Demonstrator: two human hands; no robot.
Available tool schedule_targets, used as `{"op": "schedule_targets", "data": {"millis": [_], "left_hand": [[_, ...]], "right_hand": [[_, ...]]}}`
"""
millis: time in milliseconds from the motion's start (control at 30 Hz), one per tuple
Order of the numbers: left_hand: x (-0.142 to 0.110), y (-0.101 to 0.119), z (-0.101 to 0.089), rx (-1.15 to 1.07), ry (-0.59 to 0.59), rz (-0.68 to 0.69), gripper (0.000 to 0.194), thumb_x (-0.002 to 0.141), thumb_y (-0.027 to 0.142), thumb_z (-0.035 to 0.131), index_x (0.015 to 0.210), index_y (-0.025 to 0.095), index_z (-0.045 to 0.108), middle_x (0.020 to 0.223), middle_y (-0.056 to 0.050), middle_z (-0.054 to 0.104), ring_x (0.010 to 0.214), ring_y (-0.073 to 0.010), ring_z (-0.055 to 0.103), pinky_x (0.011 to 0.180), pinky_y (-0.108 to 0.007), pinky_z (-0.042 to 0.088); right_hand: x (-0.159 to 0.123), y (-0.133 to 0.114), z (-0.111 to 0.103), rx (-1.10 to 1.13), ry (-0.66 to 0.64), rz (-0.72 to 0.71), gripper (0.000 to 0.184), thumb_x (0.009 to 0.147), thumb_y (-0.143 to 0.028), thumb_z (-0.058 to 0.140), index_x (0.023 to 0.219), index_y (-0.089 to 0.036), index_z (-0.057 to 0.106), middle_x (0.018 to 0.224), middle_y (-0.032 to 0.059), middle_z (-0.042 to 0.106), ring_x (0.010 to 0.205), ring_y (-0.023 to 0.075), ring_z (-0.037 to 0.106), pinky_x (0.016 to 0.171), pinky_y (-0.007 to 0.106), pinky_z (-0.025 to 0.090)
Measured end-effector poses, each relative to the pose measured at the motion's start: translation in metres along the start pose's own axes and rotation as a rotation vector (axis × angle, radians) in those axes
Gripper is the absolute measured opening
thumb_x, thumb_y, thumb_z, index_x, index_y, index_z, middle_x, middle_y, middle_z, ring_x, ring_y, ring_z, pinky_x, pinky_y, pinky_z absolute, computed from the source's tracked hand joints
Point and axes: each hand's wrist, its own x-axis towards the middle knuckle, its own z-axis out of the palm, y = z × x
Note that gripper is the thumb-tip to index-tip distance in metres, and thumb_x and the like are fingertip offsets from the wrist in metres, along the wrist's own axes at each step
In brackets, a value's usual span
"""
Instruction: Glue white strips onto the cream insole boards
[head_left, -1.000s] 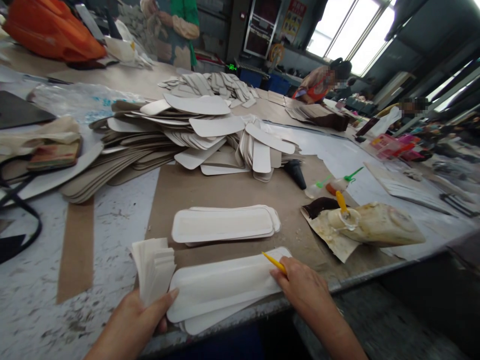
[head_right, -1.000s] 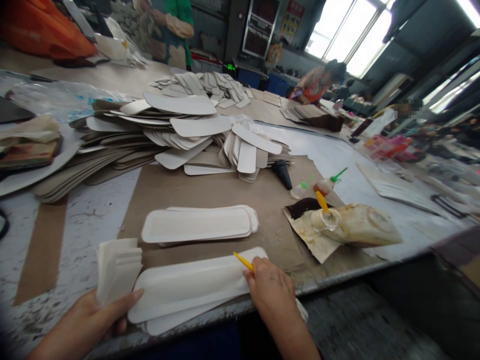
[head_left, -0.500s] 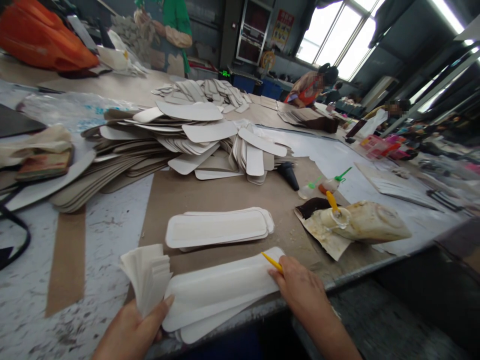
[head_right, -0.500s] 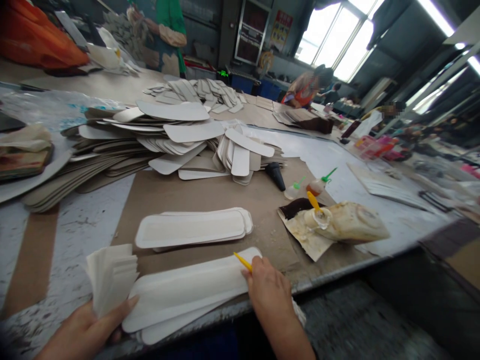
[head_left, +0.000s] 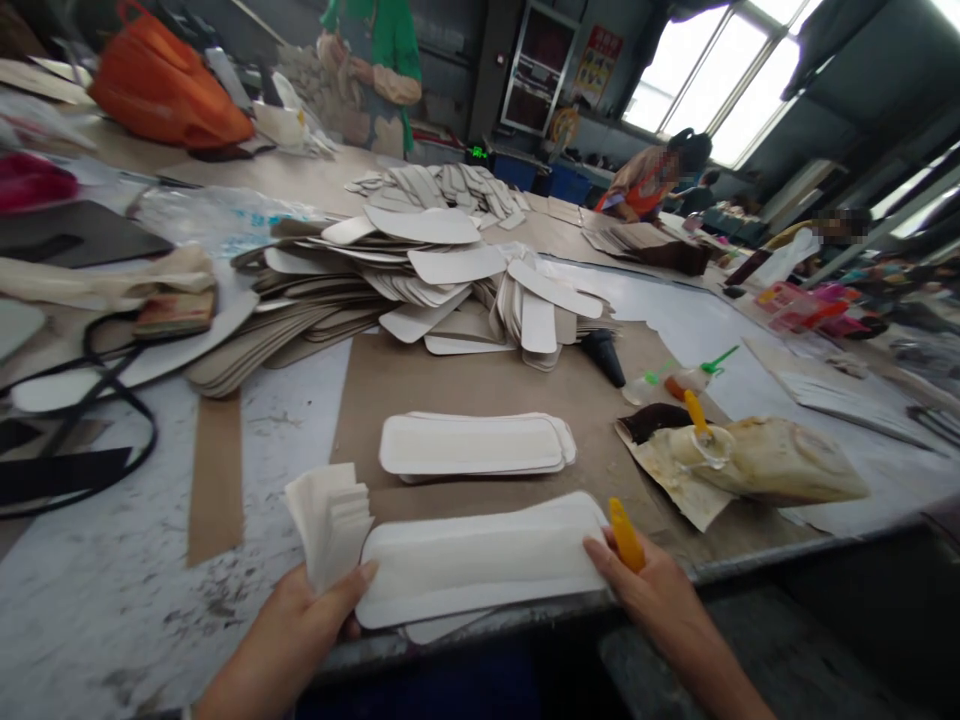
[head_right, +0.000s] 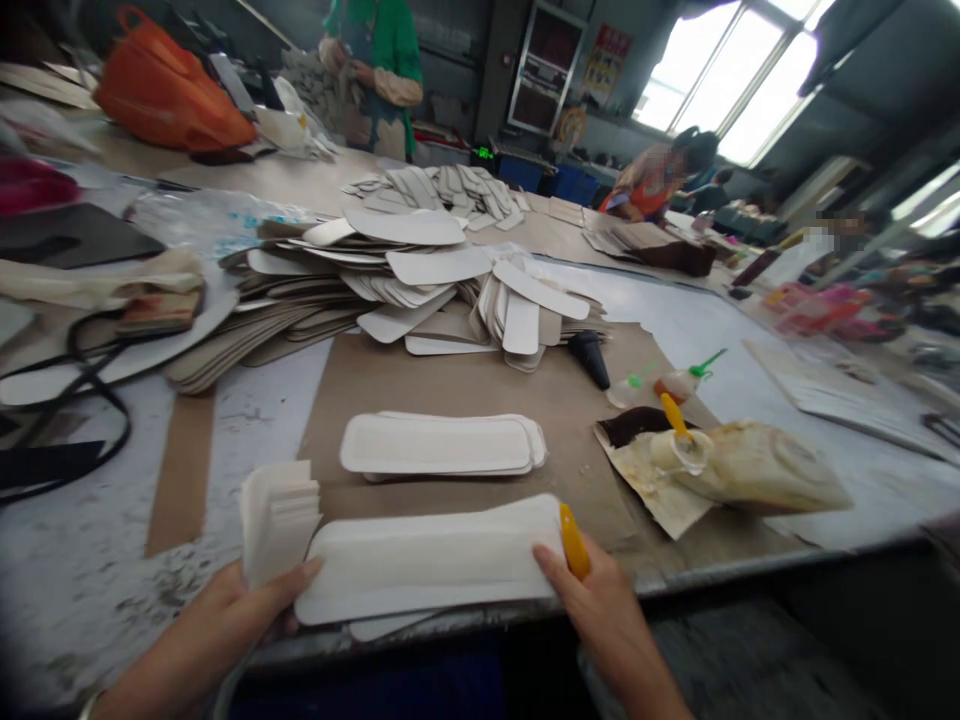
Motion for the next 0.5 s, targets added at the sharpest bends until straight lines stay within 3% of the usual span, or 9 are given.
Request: {"op": "schedule_targets", "data": {"millis": [133,333,500], "left_hand": [[-0.009,0.013,-0.007,-0.120,-0.010,-0.022,0.036,0.055,0.055,0.057,0.048,0.021,0.048,0.045,0.002,0.048,0.047,-0.0147,0.042,0.049,-0.027,0.032],[-0.010,0.012,-0.012,-0.217,0.021,-0.003,0.030,0.055,0.046,0.062,0.050,0.020,0.050,0.045,0.003,0.047,0.046,-0.0124,0.040,0.047,-0.025,0.031],[-0.008,0.003,-0.012,-0.224,0.067,-0.020,0.030,0.056,0.045,0.065,0.051,0.019,0.050,0.044,0.004,0.046,0.045,-0.0122,0.040,0.045,-0.024,0.032]], "right_hand": [[-0.001,-0.001,0.003,0.045,-0.016,0.012,0.035,0.072,-0.052,0.051,0.068,-0.019,0.063,0.057,-0.0009,0.063,0.057,0.0190,0.057,0.054,0.024,0.042],[-0.009,0.001,0.016,-0.015,0.132,-0.039,0.036,0.074,-0.054,0.046,0.063,-0.022,0.059,0.045,-0.0027,0.052,0.045,0.0160,0.048,0.047,0.025,0.036],[-0.011,-0.001,0.017,0.040,0.063,-0.023,0.038,0.072,-0.058,0.046,0.061,-0.022,0.055,0.044,-0.0034,0.046,0.043,0.0150,0.046,0.044,0.025,0.035]]}}
